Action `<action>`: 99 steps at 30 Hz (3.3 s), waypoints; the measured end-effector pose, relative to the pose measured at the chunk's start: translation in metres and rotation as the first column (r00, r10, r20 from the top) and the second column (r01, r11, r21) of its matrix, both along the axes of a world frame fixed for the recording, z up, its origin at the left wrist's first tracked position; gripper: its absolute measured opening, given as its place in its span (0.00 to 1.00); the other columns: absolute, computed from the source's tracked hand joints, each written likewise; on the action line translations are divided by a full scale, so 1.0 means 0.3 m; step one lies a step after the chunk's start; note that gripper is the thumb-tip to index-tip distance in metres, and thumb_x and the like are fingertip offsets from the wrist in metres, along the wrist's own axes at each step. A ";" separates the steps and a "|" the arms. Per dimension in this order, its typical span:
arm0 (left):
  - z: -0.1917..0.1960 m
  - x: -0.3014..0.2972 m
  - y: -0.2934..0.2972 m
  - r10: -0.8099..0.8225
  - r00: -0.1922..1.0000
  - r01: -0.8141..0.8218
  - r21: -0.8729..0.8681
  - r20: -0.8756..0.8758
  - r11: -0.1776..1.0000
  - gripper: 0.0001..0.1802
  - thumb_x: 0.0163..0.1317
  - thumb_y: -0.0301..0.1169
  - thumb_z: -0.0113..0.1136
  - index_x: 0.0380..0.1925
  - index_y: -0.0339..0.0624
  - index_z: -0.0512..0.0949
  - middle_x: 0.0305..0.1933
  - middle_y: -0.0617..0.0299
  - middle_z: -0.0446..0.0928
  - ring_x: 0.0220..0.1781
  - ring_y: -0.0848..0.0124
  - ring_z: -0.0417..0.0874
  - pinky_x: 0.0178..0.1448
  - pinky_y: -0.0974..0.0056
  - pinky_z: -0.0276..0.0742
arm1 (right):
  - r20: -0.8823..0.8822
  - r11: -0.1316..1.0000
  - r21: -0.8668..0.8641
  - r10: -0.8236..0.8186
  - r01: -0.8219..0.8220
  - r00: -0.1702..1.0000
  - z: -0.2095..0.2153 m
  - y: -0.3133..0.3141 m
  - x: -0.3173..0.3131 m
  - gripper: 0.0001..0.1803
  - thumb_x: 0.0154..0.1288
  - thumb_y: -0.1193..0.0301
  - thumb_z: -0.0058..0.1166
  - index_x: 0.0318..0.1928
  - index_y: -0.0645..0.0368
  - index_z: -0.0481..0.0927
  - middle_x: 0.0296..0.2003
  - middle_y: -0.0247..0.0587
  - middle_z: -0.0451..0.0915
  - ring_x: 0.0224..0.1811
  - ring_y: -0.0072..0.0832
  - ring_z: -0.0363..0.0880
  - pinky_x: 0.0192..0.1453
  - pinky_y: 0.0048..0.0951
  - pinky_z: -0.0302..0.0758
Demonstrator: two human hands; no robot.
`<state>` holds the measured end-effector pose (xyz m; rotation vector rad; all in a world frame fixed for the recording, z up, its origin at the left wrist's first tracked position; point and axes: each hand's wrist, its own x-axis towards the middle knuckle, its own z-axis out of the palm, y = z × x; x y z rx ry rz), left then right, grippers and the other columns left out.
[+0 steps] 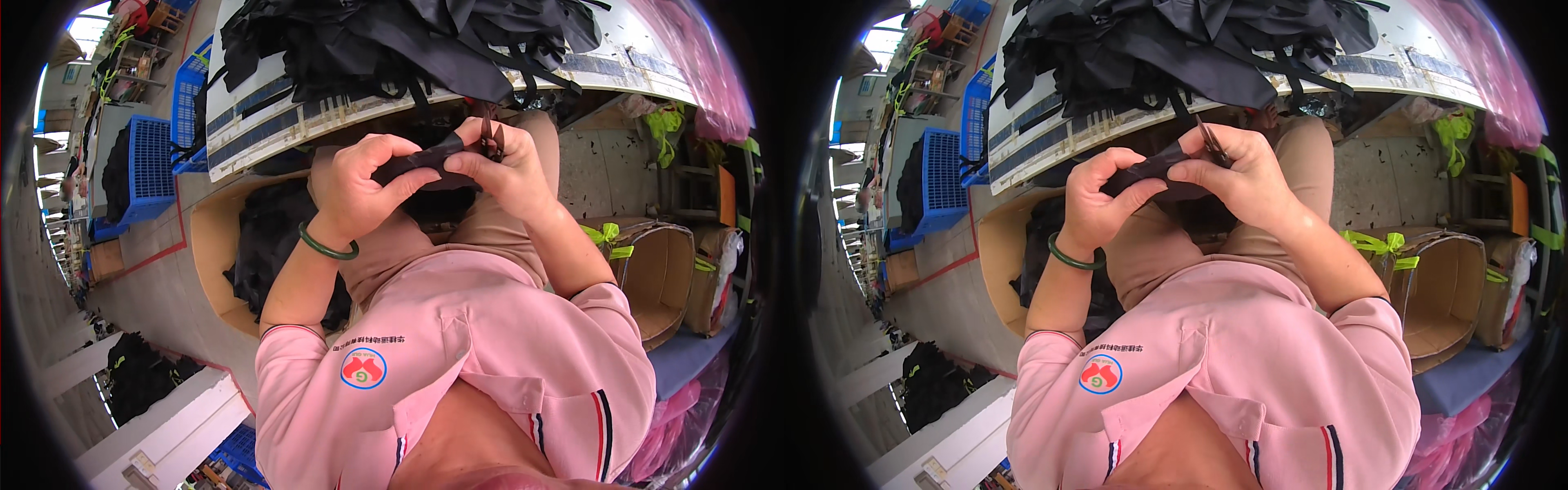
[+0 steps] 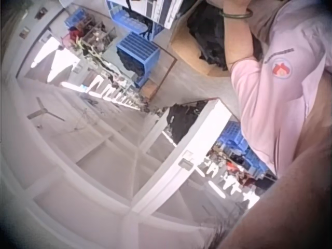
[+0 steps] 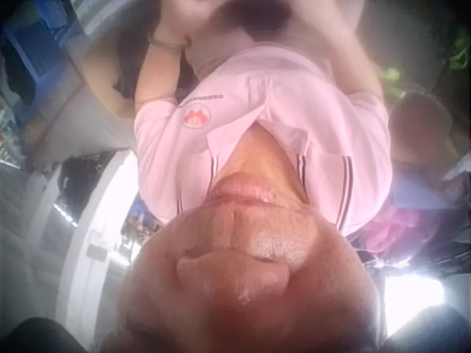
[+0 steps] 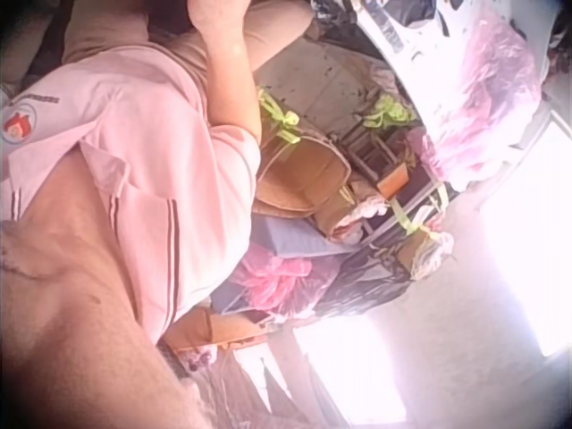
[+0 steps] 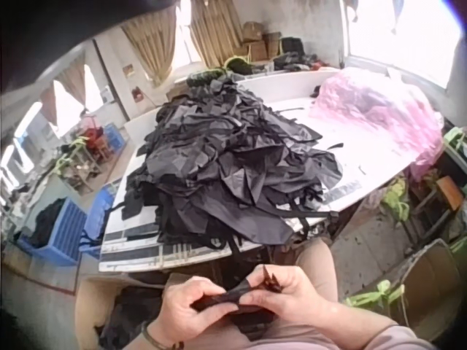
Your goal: The person sits on a low stool in a workshop, trimming loose threads and edges from black fabric pieces using small scissors. They handle the fabric one piece at a time, cutting excess material and placing the finished items into a cardboard box on the floor.
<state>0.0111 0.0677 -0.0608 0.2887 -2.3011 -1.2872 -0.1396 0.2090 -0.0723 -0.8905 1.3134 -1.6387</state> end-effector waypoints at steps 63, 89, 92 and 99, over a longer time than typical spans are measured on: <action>-0.116 -0.017 0.082 0.143 0.962 0.068 0.714 -0.231 0.697 0.10 0.54 0.17 0.58 0.37 0.37 0.78 0.40 0.65 0.77 0.44 0.76 0.76 0.55 0.70 0.69 | 0.137 0.992 0.102 0.055 -0.070 0.989 -0.017 -0.029 -0.018 0.08 0.62 0.71 0.59 0.39 0.61 0.79 0.29 0.24 0.75 0.31 0.10 0.69 0.34 0.15 0.67; -0.170 -0.017 0.059 0.206 0.902 -0.011 0.457 -0.379 0.889 0.14 0.53 0.13 0.60 0.41 0.30 0.76 0.46 0.52 0.79 0.50 0.66 0.80 0.60 0.62 0.71 | 0.029 0.981 0.173 0.086 -0.089 0.996 0.010 0.053 0.030 0.16 0.65 0.59 0.58 0.36 0.61 0.75 0.21 0.28 0.70 0.22 0.13 0.65 0.24 0.19 0.63; -0.174 -0.025 0.070 0.223 0.882 -0.038 0.409 -0.415 0.912 0.14 0.53 0.13 0.59 0.41 0.29 0.77 0.47 0.51 0.79 0.51 0.66 0.80 0.61 0.62 0.71 | 0.197 0.966 0.178 0.149 -0.185 0.969 -0.013 0.052 0.056 0.18 0.67 0.57 0.55 0.31 0.60 0.74 0.19 0.23 0.66 0.19 0.10 0.60 0.20 0.17 0.57; -0.170 -0.014 0.081 0.225 0.892 -0.043 0.422 -0.391 0.905 0.11 0.55 0.14 0.61 0.39 0.31 0.76 0.47 0.52 0.77 0.48 0.68 0.79 0.57 0.64 0.73 | 0.176 0.971 0.179 0.129 -0.160 0.976 -0.035 0.017 0.080 0.21 0.67 0.55 0.55 0.27 0.61 0.74 0.16 0.24 0.65 0.18 0.11 0.59 0.19 0.19 0.57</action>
